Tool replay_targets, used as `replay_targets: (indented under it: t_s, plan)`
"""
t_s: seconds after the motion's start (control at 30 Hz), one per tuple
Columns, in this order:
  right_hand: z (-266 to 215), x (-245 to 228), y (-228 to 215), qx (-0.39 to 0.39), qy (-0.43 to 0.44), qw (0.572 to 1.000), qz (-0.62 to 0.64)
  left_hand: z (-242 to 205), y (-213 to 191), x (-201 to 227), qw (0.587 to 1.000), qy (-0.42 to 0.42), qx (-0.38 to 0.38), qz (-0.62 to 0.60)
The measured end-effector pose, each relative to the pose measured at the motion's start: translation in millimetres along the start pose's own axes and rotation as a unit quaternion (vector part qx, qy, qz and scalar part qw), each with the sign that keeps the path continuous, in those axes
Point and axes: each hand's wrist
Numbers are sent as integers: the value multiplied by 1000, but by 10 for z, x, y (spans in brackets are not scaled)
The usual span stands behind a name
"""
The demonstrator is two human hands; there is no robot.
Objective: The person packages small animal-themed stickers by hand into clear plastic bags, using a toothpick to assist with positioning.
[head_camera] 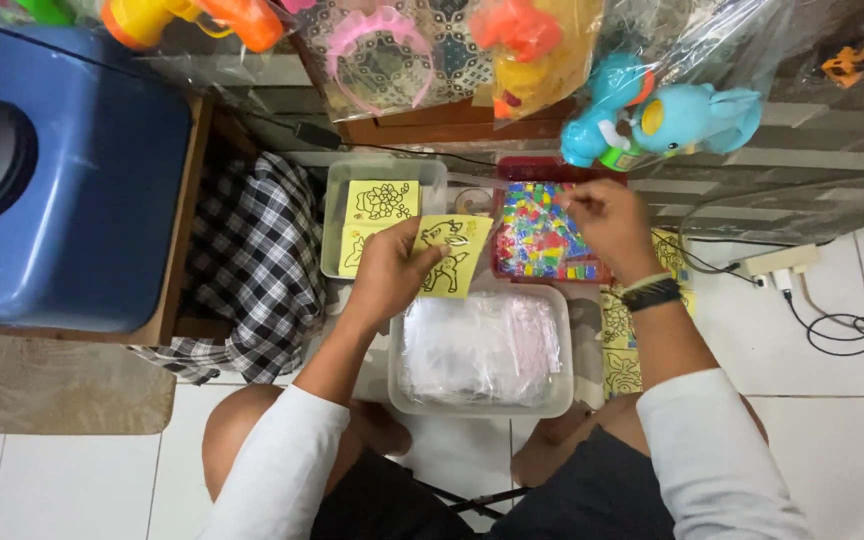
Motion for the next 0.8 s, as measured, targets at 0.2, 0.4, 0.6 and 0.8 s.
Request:
replay_targets:
  t_s: [0.2, 0.4, 0.6, 0.8]
  plan:
    - [-132, 328, 514, -172, 62, 908, -377, 120, -19, -247, 999, 11, 10, -34]
    - [-251, 1009, 796, -172, 86, 880, -433, 91, -281, -13, 993, 28, 46, -107]
    - [-182, 596, 499, -178, 217, 876, -393, 110, -510, 106, 978, 42, 41, -201]
    - [-172, 550, 429, -161, 246, 869, -397, 41, -571, 288, 965, 54, 36, -253]
Point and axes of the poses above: each hand's wrist, its own z-axis towards the middle knuckle, its own y-axis out of the palm, x = y × z, and after that the axes turned 2 degrees about z, right-handed
